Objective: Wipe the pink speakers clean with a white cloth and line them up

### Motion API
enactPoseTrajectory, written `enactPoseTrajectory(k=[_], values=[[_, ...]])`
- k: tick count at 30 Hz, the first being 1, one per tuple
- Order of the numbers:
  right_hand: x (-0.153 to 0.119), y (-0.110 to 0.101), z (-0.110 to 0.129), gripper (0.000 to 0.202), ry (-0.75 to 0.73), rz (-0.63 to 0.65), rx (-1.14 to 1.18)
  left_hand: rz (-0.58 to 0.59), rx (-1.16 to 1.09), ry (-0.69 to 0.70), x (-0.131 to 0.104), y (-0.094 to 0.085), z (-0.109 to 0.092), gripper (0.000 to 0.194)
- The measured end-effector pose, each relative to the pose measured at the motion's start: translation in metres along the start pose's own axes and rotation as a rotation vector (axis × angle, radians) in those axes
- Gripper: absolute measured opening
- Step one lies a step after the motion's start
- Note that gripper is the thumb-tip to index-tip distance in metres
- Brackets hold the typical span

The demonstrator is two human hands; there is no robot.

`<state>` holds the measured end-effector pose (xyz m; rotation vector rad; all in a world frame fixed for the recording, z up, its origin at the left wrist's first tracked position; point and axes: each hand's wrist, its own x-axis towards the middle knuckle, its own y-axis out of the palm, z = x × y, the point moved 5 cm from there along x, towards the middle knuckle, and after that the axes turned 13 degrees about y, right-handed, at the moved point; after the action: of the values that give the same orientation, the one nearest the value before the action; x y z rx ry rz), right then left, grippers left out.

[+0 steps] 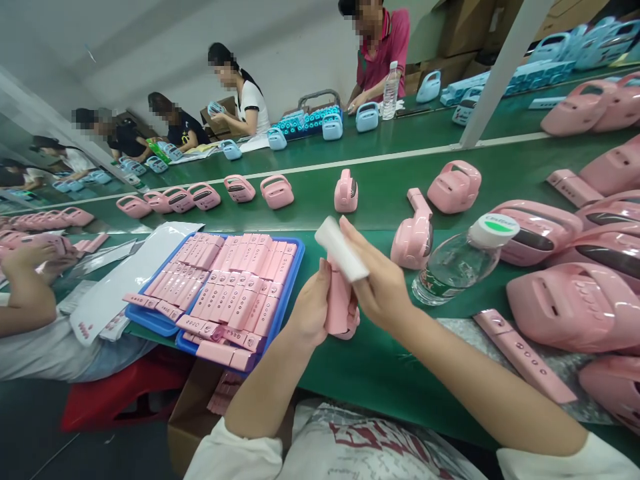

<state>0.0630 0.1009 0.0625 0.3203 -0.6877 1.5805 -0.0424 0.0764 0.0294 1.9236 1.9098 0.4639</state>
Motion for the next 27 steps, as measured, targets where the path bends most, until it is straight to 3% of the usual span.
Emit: enactPoseTrajectory(k=[3,5,7,10,13,16,18,20,23,25,27], values=[[-0.027,0.013,0.0,0.05,-0.243,0.066,-0.014,-0.1,-0.034,-0.006,0.004,-0.007,-0.006,0.04],[-0.04,0.014,-0.004,0.058,-0.283,0.132,0.044,-0.102,-0.076,-0.072,0.009,-0.008,-0.008,0.046],[-0.045,0.008,-0.01,0.053,-0.228,0.193,0.149,-0.046,-0.075,-0.114,0.014,-0.007,-0.01,0.049],[-0.044,-0.011,-0.033,0.034,0.167,0.077,0.378,-0.046,0.0,-0.01,0.026,-0.01,-0.016,0.039],[-0.047,-0.026,-0.059,0.042,0.573,-0.167,0.51,-0.082,0.068,0.027,0.034,-0.009,-0.015,0.043],[-0.048,-0.019,-0.063,0.053,0.718,-0.161,0.486,-0.084,0.151,-0.063,0.037,0.001,0.0,0.048],[-0.046,-0.009,-0.055,0.054,0.644,-0.066,0.392,-0.071,0.223,-0.114,0.037,0.008,0.009,0.046],[-0.046,-0.003,-0.041,0.047,0.433,0.038,0.287,-0.045,0.352,-0.086,0.04,0.011,0.009,0.038],[-0.057,-0.005,-0.026,0.041,0.146,0.177,0.22,-0.001,0.639,0.024,0.056,0.007,-0.013,0.033],[-0.066,-0.014,-0.029,0.042,0.112,0.218,0.215,0.114,0.975,0.034,0.074,0.002,-0.032,0.039],[-0.072,-0.028,-0.041,0.041,0.209,0.193,0.207,0.31,1.515,-0.027,0.096,-0.004,-0.042,0.036]])
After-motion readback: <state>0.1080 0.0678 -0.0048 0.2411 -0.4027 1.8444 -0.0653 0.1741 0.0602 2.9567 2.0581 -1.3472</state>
